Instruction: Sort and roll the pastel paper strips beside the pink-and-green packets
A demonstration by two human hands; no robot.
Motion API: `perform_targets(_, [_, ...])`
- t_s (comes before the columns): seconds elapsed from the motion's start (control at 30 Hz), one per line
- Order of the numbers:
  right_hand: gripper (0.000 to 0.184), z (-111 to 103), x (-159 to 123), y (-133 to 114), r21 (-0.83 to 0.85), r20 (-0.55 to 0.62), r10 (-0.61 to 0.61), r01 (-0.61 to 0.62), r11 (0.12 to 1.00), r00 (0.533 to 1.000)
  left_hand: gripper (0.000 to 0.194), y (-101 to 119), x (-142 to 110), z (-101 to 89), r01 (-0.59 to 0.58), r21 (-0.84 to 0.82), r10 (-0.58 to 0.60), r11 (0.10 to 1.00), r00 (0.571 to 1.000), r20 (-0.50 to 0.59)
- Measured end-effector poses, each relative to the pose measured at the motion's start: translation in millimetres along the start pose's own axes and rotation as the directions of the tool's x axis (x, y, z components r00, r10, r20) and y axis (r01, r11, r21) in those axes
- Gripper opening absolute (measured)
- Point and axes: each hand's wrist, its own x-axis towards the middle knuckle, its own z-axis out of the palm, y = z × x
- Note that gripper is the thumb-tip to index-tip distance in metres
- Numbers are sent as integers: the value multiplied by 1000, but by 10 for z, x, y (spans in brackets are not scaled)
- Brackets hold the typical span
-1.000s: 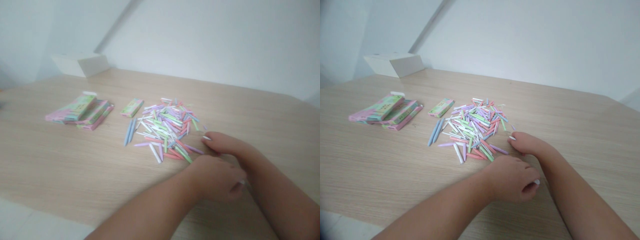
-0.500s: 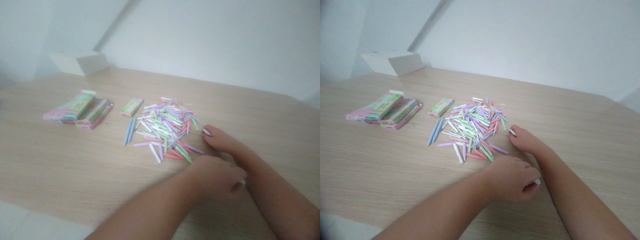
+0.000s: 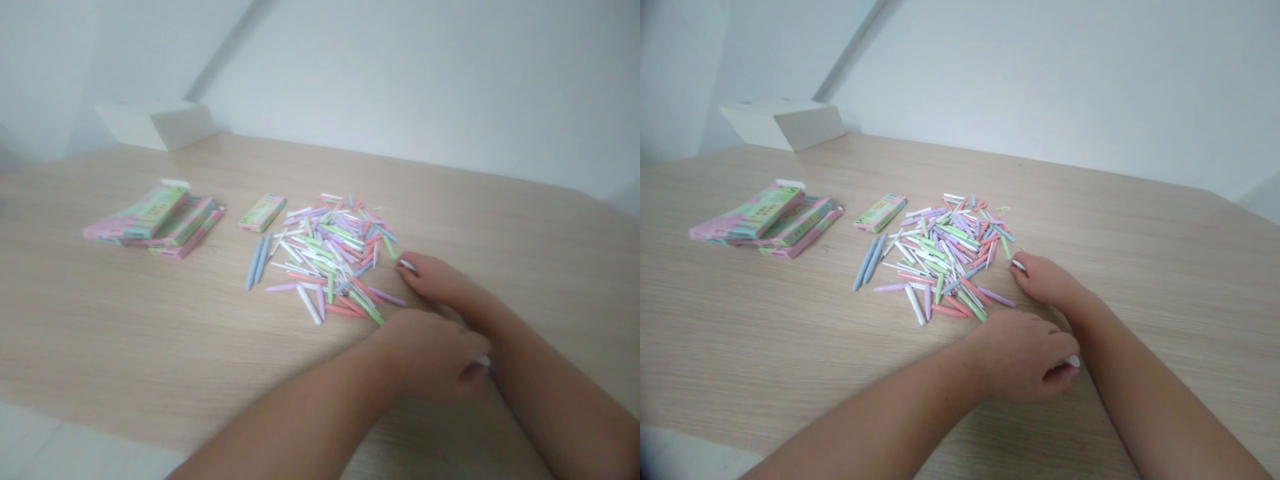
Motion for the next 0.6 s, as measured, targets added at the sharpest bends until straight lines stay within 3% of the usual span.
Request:
perform_targets(0.17, [32,18,41,-116,-131,-10,-25,23,991,1000,23,5,-5,7,7,0,-7,1000,1000,-11])
perform_targets(0.33, [29,48,55,-173,-139,-63,11,-20,990,998,24,3,-4,9,9,-16,-9,1000,1000,-7])
perform_targets(0.47, [24,55,0,-194,-50,-172,96,-106,993,980,25,9,2,-10,35,-18,-35,999,999,14])
perform_targets(0.6, [23,94,-21,-204,160,-266,101,-60,985,959,25,39,-7,-21,60,-16,-60,998,998,14])
